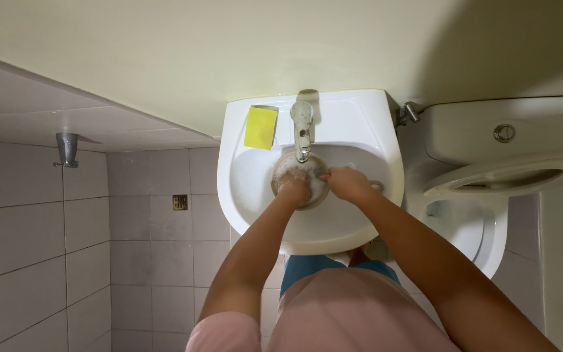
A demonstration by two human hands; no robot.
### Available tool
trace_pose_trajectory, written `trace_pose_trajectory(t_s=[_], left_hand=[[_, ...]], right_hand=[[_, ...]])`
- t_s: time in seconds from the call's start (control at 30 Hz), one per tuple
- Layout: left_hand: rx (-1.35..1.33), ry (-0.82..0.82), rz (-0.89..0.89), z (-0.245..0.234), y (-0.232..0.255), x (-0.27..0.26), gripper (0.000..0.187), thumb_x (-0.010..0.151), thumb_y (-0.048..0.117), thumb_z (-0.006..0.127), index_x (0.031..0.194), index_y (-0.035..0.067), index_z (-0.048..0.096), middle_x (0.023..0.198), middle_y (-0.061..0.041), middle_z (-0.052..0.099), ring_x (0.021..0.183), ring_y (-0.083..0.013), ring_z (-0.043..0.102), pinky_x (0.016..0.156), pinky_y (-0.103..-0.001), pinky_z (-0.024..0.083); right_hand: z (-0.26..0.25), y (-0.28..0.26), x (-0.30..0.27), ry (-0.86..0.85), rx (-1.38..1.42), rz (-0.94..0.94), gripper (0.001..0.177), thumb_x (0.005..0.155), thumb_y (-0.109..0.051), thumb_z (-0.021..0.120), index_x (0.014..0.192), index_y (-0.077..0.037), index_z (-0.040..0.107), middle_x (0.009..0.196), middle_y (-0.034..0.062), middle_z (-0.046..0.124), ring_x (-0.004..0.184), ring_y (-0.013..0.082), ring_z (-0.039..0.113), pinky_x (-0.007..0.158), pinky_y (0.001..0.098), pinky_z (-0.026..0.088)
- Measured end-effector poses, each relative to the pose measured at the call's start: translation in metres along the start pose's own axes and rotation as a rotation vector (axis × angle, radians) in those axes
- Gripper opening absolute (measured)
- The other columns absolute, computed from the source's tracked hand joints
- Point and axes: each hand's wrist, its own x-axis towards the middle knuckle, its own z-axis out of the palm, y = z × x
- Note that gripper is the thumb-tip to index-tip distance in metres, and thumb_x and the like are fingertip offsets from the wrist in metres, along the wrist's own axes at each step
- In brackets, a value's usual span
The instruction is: The recorder cleans a bathroom sink and faucet using a sponge and soap.
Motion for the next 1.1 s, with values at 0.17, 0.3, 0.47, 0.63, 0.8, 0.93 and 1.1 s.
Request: trace_pose_trajectory(t_s=[0.17,0.3,0.47,0.63,0.8,0.93,1.1], left_hand=[[-0.065,-0.052,-0.017,0.034,-0.002,0.037,0.042,0.093,0.025,0.059,0.131,0.009,0.064,0.135,-0.017,0.065,0.127,-0.0348,0.060,0.106,-0.044,0.048],[-0.116,-0.103,-0.041,0.053,-0.003,0.053,0.044,0.094,0.028,0.057,0.133,0.009,0.064,0.136,-0.018,0.064,0.128,-0.0349,0.060,0.107,-0.044,0.047],[-0.179,-0.138,-0.089,0.040,-0.004,0.058,0.045,0.097,0.031,0.055,0.135,0.009,0.064,0.137,-0.019,0.064,0.129,-0.0350,0.060,0.109,-0.044,0.046],[-0.246,-0.163,-0.142,0.015,0.001,0.034,0.047,0.099,0.035,0.053,0.137,0.009,0.065,0.138,-0.020,0.064,0.130,-0.0352,0.060,0.110,-0.045,0.045],[-0.120,-0.129,-0.027,0.081,-0.016,0.084,0.046,0.100,0.030,0.050,0.138,0.010,0.065,0.139,-0.020,0.064,0.130,-0.0371,0.060,0.110,-0.046,0.045],[-0.156,-0.088,-0.015,0.089,-0.011,0.084,0.045,0.100,0.028,0.051,0.138,0.009,0.065,0.139,-0.021,0.064,0.130,-0.0372,0.060,0.110,-0.046,0.045],[-0.223,0.017,-0.026,0.087,-0.018,0.083,0.043,0.099,0.024,0.051,0.137,0.008,0.063,0.138,-0.021,0.063,0.129,-0.0374,0.059,0.109,-0.046,0.044]], right_hand=[[-0.001,-0.001,-0.002,0.021,0.035,-0.024,0.046,0.102,-0.050,0.048,0.105,-0.010,0.073,0.107,0.0166,0.074,0.101,0.0378,0.069,0.090,0.0501,0.052],[0.006,0.005,0.003,0.028,0.034,-0.033,0.050,0.105,-0.050,0.045,0.105,-0.008,0.073,0.107,0.0174,0.074,0.101,0.0388,0.069,0.089,0.0501,0.053],[0.006,0.005,0.002,0.040,0.028,-0.051,0.048,0.104,-0.049,0.046,0.106,-0.009,0.072,0.106,0.0183,0.073,0.102,0.0395,0.069,0.089,0.0514,0.053],[0.007,0.000,0.001,0.051,0.000,-0.057,0.048,0.106,-0.047,0.046,0.107,-0.009,0.075,0.110,0.0183,0.074,0.104,0.0393,0.069,0.091,0.0512,0.053],[-0.002,-0.008,-0.007,-0.003,0.033,0.058,0.049,0.105,-0.049,0.045,0.114,-0.011,0.074,0.117,0.0188,0.072,0.110,0.0409,0.067,0.094,0.0508,0.052],[0.001,-0.005,-0.004,0.008,0.055,0.035,0.046,0.103,-0.047,0.046,0.114,-0.013,0.075,0.116,0.0174,0.072,0.110,0.0397,0.067,0.095,0.0504,0.052],[-0.002,-0.009,-0.006,0.027,0.018,0.040,0.049,0.106,-0.048,0.044,0.113,-0.010,0.074,0.115,0.0194,0.072,0.108,0.0404,0.068,0.093,0.0515,0.052]])
